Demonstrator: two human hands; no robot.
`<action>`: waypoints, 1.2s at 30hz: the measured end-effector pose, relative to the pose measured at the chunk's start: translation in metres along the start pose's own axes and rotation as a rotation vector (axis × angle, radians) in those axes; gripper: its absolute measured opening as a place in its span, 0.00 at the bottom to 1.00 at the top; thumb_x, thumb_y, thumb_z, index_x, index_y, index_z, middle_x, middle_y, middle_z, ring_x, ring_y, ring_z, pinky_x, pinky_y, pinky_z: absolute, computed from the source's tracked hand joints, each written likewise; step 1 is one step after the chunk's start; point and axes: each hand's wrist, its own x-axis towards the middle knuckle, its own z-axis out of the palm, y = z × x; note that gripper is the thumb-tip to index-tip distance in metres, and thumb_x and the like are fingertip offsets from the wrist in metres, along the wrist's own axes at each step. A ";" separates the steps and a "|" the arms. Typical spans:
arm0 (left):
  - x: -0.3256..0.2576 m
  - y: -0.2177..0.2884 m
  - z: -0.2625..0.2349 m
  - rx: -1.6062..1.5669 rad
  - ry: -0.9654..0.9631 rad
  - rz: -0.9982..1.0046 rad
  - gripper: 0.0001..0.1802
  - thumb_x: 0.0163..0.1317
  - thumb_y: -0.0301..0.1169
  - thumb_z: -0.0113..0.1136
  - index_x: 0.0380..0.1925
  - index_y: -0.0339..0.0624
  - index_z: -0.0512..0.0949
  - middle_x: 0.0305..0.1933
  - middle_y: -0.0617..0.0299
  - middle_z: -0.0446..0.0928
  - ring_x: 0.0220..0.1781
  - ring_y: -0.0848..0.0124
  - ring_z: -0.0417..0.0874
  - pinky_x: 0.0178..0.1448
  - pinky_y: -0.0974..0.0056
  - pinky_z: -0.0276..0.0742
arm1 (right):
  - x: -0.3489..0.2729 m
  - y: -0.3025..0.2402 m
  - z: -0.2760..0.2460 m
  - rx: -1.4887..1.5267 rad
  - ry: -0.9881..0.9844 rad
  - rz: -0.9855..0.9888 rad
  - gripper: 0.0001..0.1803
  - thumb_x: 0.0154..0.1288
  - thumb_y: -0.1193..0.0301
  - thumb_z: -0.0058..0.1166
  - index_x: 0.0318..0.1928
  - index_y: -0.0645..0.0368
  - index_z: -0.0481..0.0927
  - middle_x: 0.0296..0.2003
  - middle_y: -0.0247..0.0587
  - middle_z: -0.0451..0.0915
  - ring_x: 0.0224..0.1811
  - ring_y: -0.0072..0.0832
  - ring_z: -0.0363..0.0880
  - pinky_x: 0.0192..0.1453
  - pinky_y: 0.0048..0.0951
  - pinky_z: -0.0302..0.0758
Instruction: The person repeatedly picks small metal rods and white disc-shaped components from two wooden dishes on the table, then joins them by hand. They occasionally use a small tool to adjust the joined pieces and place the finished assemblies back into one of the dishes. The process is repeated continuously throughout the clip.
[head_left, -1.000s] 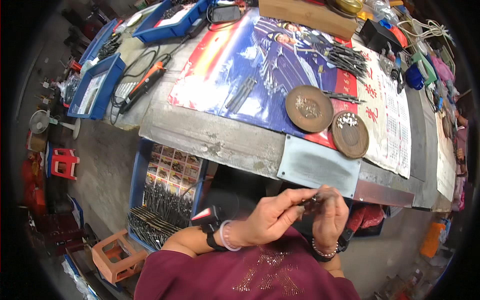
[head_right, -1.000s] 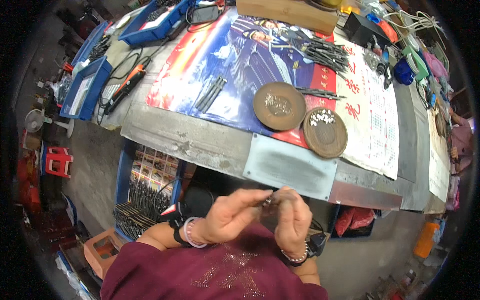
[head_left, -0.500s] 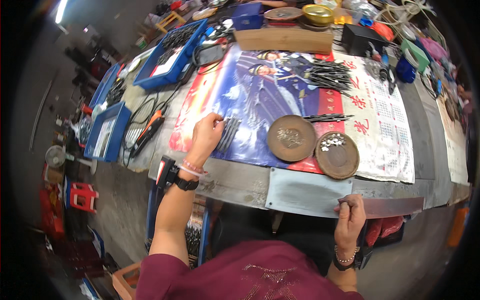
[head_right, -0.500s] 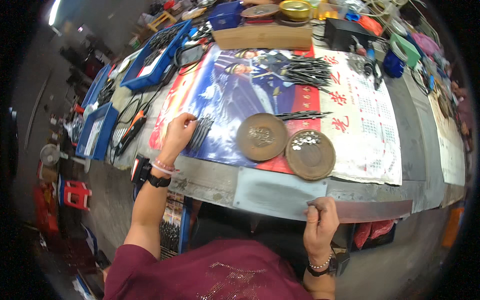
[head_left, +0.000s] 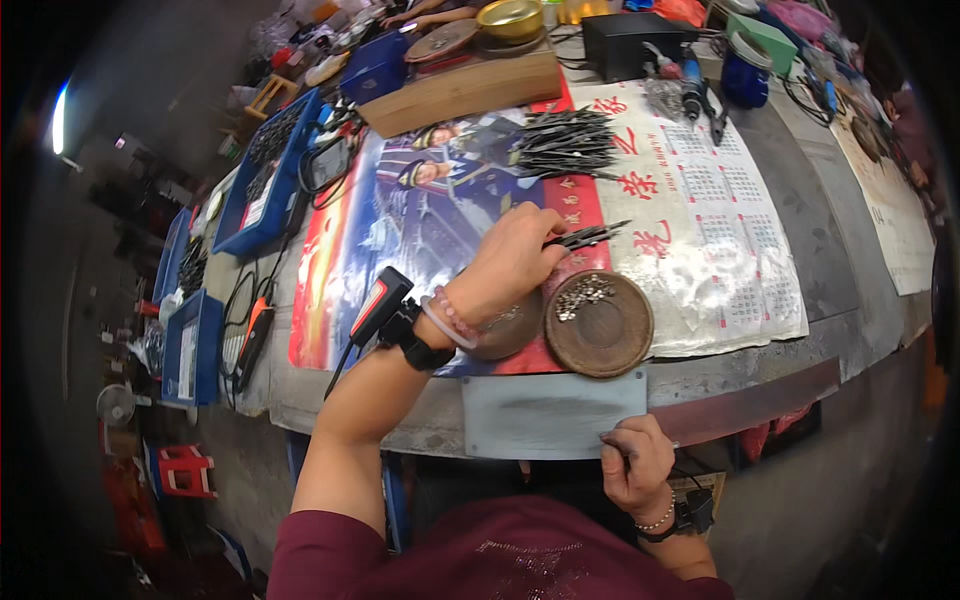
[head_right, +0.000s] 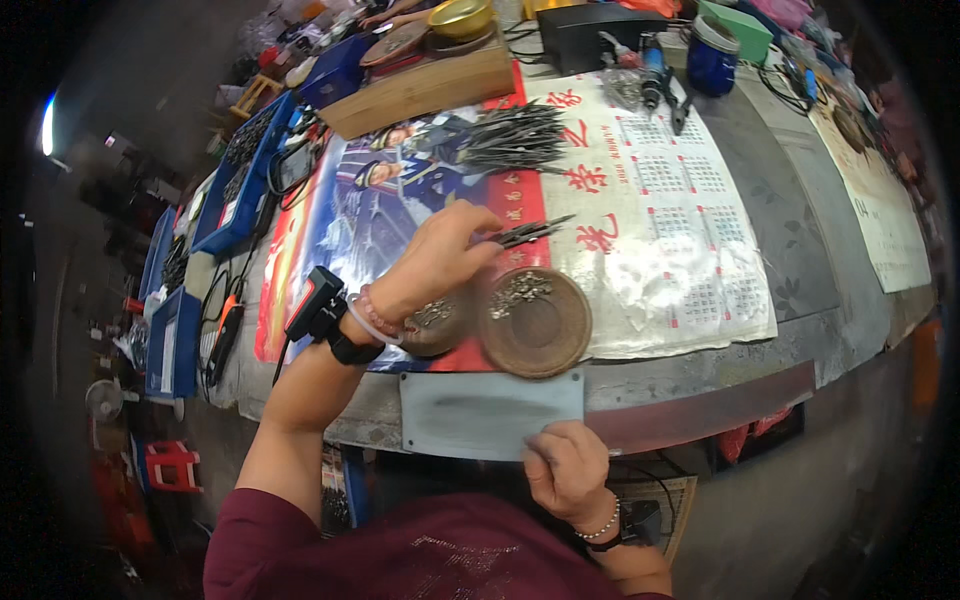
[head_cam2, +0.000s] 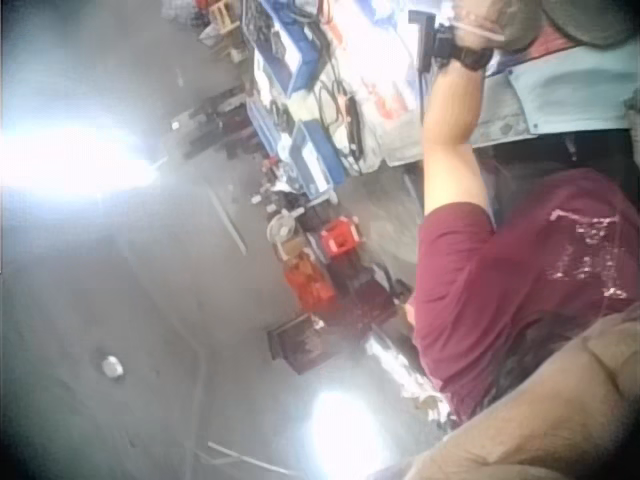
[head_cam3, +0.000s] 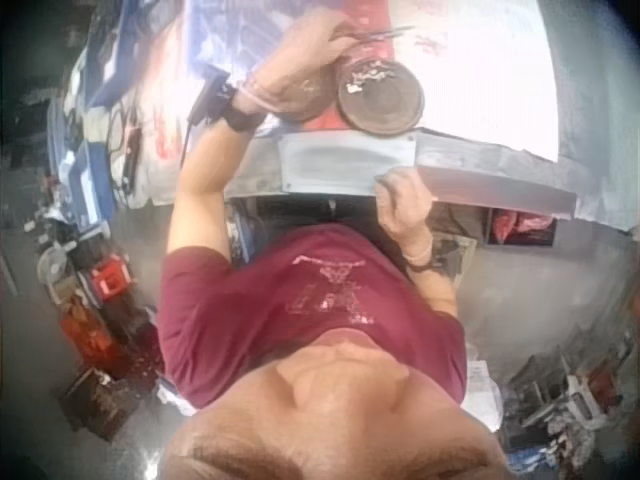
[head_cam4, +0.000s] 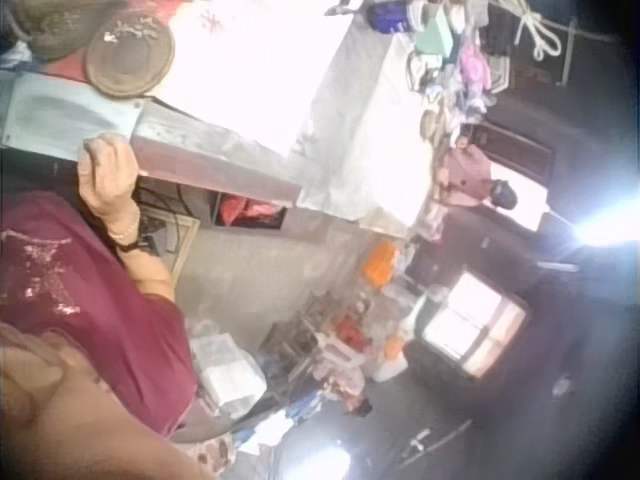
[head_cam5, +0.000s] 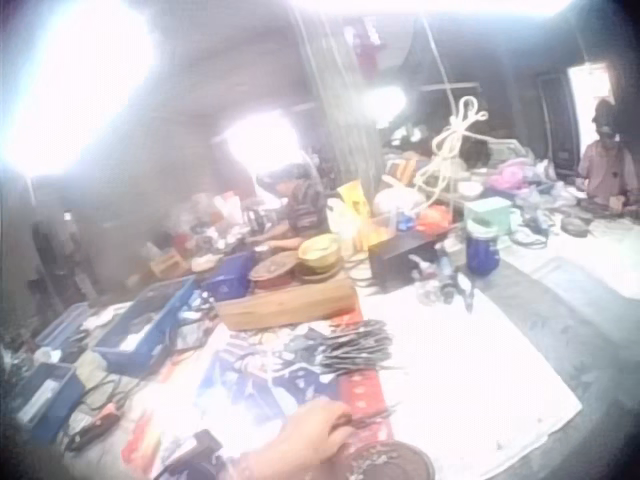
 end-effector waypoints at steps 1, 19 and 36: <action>0.008 -0.002 0.005 0.018 -0.033 -0.007 0.12 0.55 0.30 0.59 0.38 0.36 0.80 0.39 0.47 0.79 0.43 0.51 0.79 0.48 0.57 0.74 | 0.000 0.001 0.000 0.018 0.004 -0.008 0.06 0.54 0.77 0.59 0.34 0.63 0.78 0.27 0.44 0.75 0.26 0.39 0.76 0.30 0.34 0.74; 0.014 -0.017 0.011 -0.014 0.224 -0.022 0.10 0.62 0.27 0.52 0.39 0.35 0.79 0.34 0.48 0.80 0.35 0.54 0.82 0.42 0.58 0.77 | 0.089 -0.009 -0.052 -0.002 -0.382 0.173 0.07 0.61 0.75 0.55 0.36 0.66 0.74 0.30 0.48 0.74 0.31 0.43 0.74 0.35 0.34 0.72; -0.188 0.066 -0.059 -1.139 0.386 -0.432 0.14 0.68 0.23 0.50 0.52 0.31 0.71 0.34 0.65 0.73 0.29 0.81 0.69 0.34 0.76 0.66 | 0.178 0.017 0.108 -0.503 -0.829 -0.308 0.09 0.56 0.68 0.55 0.34 0.60 0.77 0.35 0.48 0.78 0.40 0.46 0.78 0.43 0.45 0.73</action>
